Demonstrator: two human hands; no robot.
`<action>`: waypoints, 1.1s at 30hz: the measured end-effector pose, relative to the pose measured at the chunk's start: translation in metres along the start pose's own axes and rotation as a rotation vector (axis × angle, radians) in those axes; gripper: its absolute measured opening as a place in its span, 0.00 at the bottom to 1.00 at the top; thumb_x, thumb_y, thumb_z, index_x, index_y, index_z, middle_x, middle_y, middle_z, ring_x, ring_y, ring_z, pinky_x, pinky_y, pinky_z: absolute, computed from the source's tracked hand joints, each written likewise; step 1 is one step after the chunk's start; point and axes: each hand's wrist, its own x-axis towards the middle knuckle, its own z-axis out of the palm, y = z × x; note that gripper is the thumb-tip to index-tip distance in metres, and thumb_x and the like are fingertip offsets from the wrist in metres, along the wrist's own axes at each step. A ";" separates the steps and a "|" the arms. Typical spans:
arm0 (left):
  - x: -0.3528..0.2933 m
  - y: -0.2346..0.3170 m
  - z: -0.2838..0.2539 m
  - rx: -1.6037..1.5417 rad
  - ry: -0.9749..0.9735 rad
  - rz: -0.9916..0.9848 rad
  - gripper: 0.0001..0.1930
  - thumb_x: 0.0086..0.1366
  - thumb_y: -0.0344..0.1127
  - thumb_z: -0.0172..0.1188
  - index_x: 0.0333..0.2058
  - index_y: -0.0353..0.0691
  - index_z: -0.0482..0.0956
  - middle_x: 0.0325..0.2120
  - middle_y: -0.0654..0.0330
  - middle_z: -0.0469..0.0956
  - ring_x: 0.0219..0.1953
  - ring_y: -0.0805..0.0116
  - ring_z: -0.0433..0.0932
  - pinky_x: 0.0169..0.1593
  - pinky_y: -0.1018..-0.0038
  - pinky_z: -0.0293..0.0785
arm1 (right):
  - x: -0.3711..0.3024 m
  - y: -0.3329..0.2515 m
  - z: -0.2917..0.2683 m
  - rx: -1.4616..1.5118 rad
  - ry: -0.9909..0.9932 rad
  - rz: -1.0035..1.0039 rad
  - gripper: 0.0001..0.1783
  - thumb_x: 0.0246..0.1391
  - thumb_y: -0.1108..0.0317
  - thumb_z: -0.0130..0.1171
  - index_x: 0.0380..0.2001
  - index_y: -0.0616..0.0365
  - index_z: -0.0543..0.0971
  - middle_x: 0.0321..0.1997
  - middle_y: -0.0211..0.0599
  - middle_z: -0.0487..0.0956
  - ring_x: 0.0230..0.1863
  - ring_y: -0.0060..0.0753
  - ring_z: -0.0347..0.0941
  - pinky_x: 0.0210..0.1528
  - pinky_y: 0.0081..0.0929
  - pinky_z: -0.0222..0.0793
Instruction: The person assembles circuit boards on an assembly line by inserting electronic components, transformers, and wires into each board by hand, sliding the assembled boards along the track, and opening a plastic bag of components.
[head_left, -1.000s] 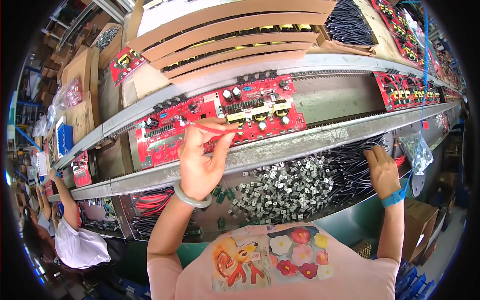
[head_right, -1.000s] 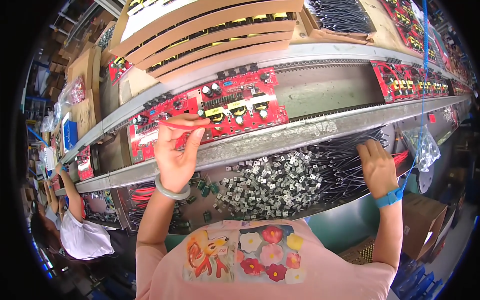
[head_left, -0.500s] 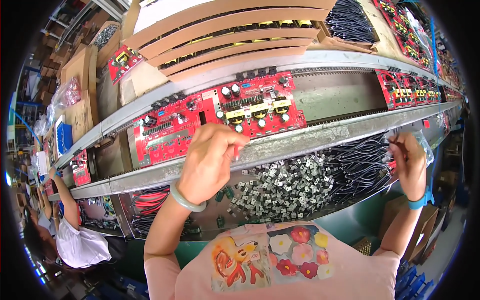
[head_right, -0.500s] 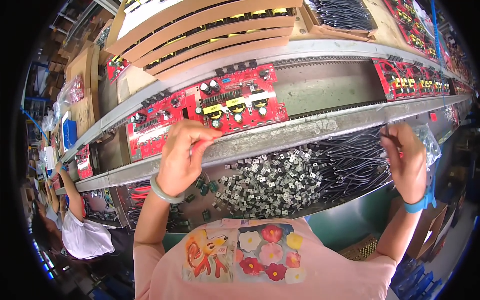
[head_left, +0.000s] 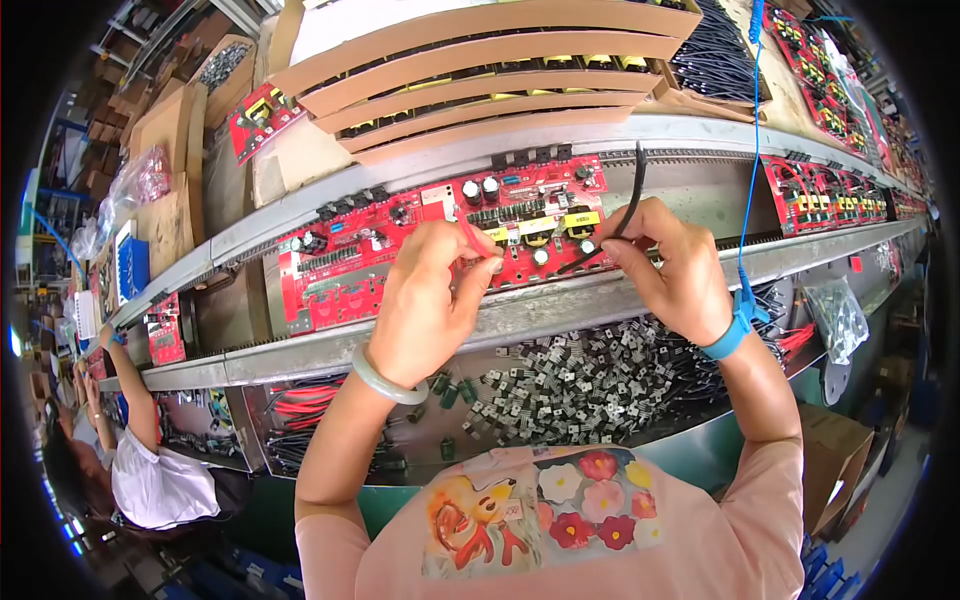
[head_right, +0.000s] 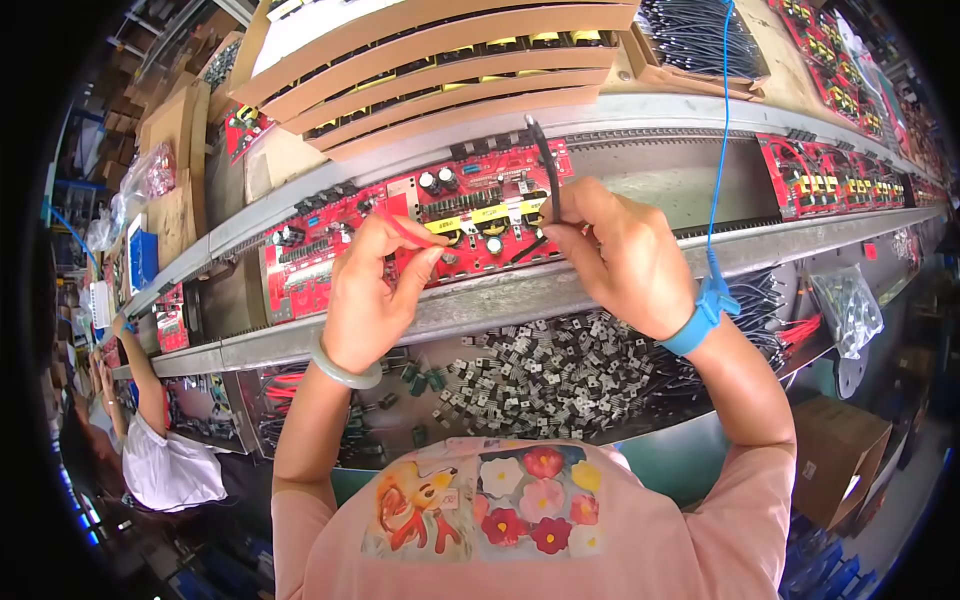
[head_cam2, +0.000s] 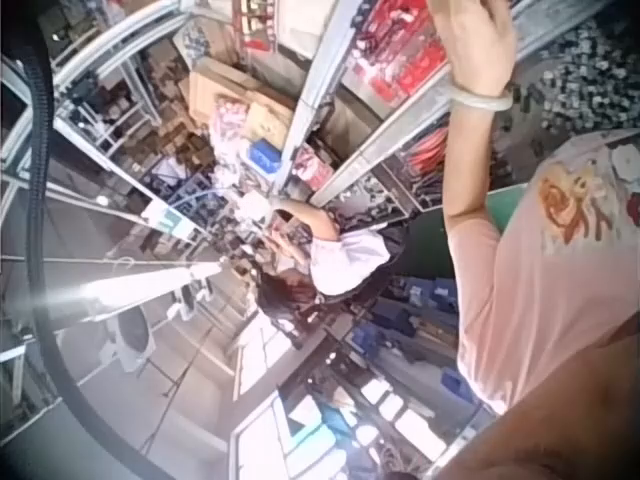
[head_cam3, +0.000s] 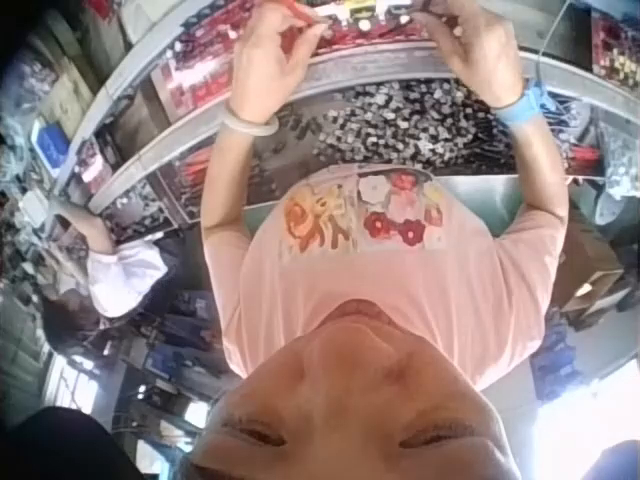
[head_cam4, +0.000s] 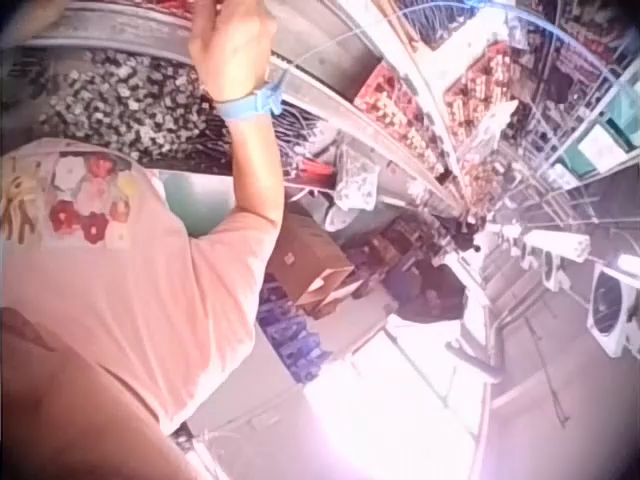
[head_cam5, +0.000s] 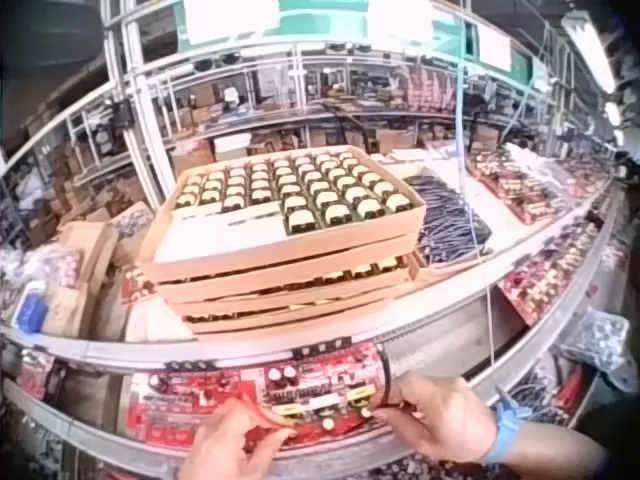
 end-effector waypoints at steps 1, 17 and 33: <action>0.002 0.002 -0.003 0.079 -0.038 0.047 0.13 0.60 0.22 0.68 0.41 0.35 0.75 0.34 0.53 0.80 0.37 0.54 0.80 0.41 0.64 0.75 | 0.001 0.001 -0.001 -0.026 -0.008 -0.003 0.07 0.59 0.81 0.62 0.34 0.66 0.72 0.38 0.43 0.86 0.36 0.32 0.84 0.40 0.28 0.79; 0.028 -0.006 -0.004 0.406 0.109 0.503 0.33 0.49 0.12 0.60 0.56 0.42 0.80 0.55 0.50 0.74 0.52 0.48 0.77 0.54 0.59 0.78 | 0.009 -0.009 0.000 -0.264 -0.089 -0.212 0.09 0.55 0.78 0.65 0.39 0.64 0.78 0.30 0.46 0.80 0.31 0.50 0.80 0.33 0.39 0.75; 0.068 -0.040 -0.031 0.713 -0.057 0.660 0.19 0.51 0.25 0.61 0.44 0.41 0.85 0.41 0.63 0.82 0.47 0.60 0.79 0.47 0.64 0.79 | 0.059 -0.002 0.039 -0.256 -0.261 -0.211 0.10 0.52 0.75 0.66 0.35 0.65 0.75 0.32 0.53 0.78 0.37 0.62 0.77 0.38 0.52 0.72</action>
